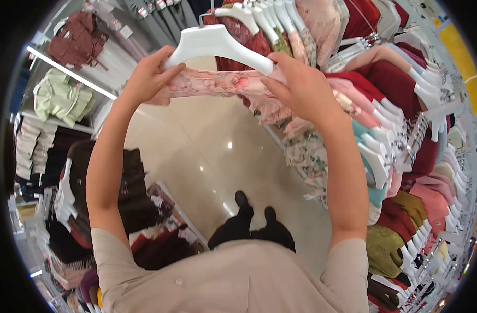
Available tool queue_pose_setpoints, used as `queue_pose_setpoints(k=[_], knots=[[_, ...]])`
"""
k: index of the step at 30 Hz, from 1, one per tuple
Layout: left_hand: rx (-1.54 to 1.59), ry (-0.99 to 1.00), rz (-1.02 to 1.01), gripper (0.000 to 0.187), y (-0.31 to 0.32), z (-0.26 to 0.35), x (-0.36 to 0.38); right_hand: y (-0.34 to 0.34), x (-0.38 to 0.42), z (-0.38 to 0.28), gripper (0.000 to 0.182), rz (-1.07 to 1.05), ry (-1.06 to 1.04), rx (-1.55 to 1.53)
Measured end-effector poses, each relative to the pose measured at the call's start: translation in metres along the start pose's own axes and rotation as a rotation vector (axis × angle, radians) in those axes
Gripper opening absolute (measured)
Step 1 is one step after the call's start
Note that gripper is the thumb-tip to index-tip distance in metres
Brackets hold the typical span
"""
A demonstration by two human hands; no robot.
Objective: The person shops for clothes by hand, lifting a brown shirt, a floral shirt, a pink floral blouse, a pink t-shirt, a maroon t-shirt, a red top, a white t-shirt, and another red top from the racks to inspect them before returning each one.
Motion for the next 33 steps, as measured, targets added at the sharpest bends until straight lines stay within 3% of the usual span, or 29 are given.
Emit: queue_pose_setpoints(k=[6,13,15,17,20,25,33], knots=[[-0.088,-0.237,0.072,0.033,-0.028,0.075,0.138,-0.011,0.068,-0.036,0.052,-0.116,-0.041,-0.249],[-0.005,-0.541,0.061,0.034,-0.010,0.138,0.278,0.015,0.156,-0.056,0.040,-0.380,-0.086,-0.511],[0.064,-0.613,0.017,0.037,0.006,0.151,0.312,0.031,0.177,-0.055,0.033,-0.544,-0.010,-0.585],[0.092,-0.551,-0.088,0.041,0.019,0.157,0.339,0.036,0.197,-0.058,0.032,-0.656,0.021,-0.609],[0.110,-0.651,-0.225,0.035,0.027,0.170,0.370,0.031,0.212,-0.071,0.035,-0.724,-0.028,-0.579],[0.109,-0.692,-0.174,0.032,0.025,0.184,0.400,0.016,0.225,-0.090,0.034,-0.730,-0.122,-0.529],[0.285,-0.734,-0.237,0.032,0.028,0.183,0.419,0.005,0.227,-0.107,0.034,-0.882,-0.094,-0.380]])
Point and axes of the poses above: each hand's wrist, its own x-axis away from the middle knuckle, its own y-axis out of the palm, z = x × y, the point moved 9 cm from there along -x, towards the middle knuckle, and after that the axes turned 3 degrees about z, right-handed, at the moved point
